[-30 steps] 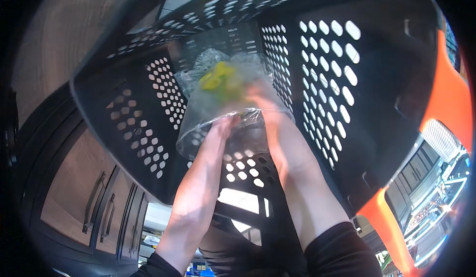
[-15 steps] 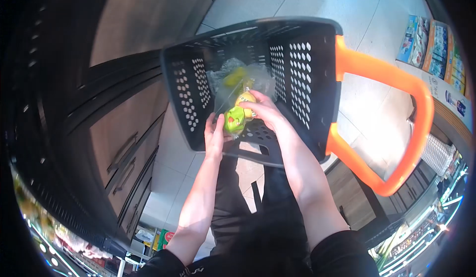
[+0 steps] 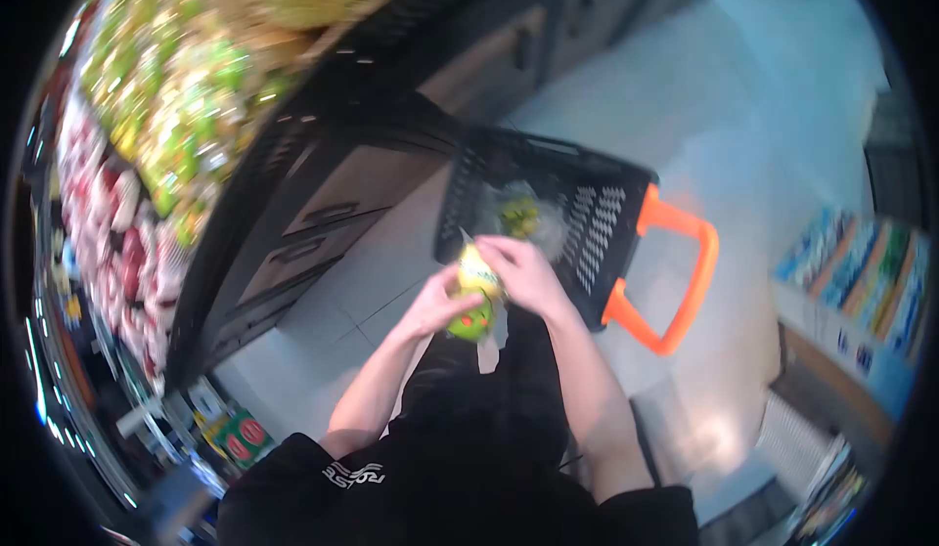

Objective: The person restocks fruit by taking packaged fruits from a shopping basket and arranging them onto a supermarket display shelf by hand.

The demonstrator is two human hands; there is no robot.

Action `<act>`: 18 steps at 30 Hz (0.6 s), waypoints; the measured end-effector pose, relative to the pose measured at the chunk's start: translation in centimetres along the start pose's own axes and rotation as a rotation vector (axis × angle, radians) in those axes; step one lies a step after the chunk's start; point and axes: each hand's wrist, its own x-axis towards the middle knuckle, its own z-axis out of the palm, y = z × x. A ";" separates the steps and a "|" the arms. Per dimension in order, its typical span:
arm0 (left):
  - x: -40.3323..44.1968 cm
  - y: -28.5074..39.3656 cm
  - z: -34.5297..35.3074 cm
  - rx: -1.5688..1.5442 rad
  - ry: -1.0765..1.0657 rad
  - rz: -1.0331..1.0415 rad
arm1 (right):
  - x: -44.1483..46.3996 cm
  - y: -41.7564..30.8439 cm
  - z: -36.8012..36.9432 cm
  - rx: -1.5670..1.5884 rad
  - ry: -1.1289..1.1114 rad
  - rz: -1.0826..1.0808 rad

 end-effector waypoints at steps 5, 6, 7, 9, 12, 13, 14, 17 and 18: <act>-6.3 -0.1 1.8 -0.018 0.106 0.056 | -2.5 -0.3 2.7 0.113 -0.123 0.139; -7.5 -0.2 1.8 0.022 0.148 0.075 | -2.8 -0.1 3.3 0.132 -0.161 0.162; -8.6 -0.8 1.9 0.018 0.184 0.072 | -3.1 0.0 4.0 0.151 -0.191 0.191; -10.8 -1.1 1.7 0.050 0.246 0.007 | -3.5 -0.2 5.8 0.115 -0.219 0.237; -13.3 -1.8 0.6 -0.059 0.283 0.044 | -3.6 -2.0 9.0 0.053 -0.249 0.210; -14.1 -1.8 0.0 -0.093 0.296 0.068 | -3.4 -2.7 10.2 0.053 -0.260 0.204; -14.3 -2.9 -1.0 -0.137 0.318 0.136 | -3.2 -3.5 11.4 0.032 -0.278 0.185; -16.6 -2.1 -4.6 -0.302 0.372 0.234 | -2.6 -6.4 16.2 0.013 -0.220 0.008; -17.7 -1.0 -6.0 -0.324 0.424 0.241 | -2.4 -7.7 17.7 0.000 -0.252 0.024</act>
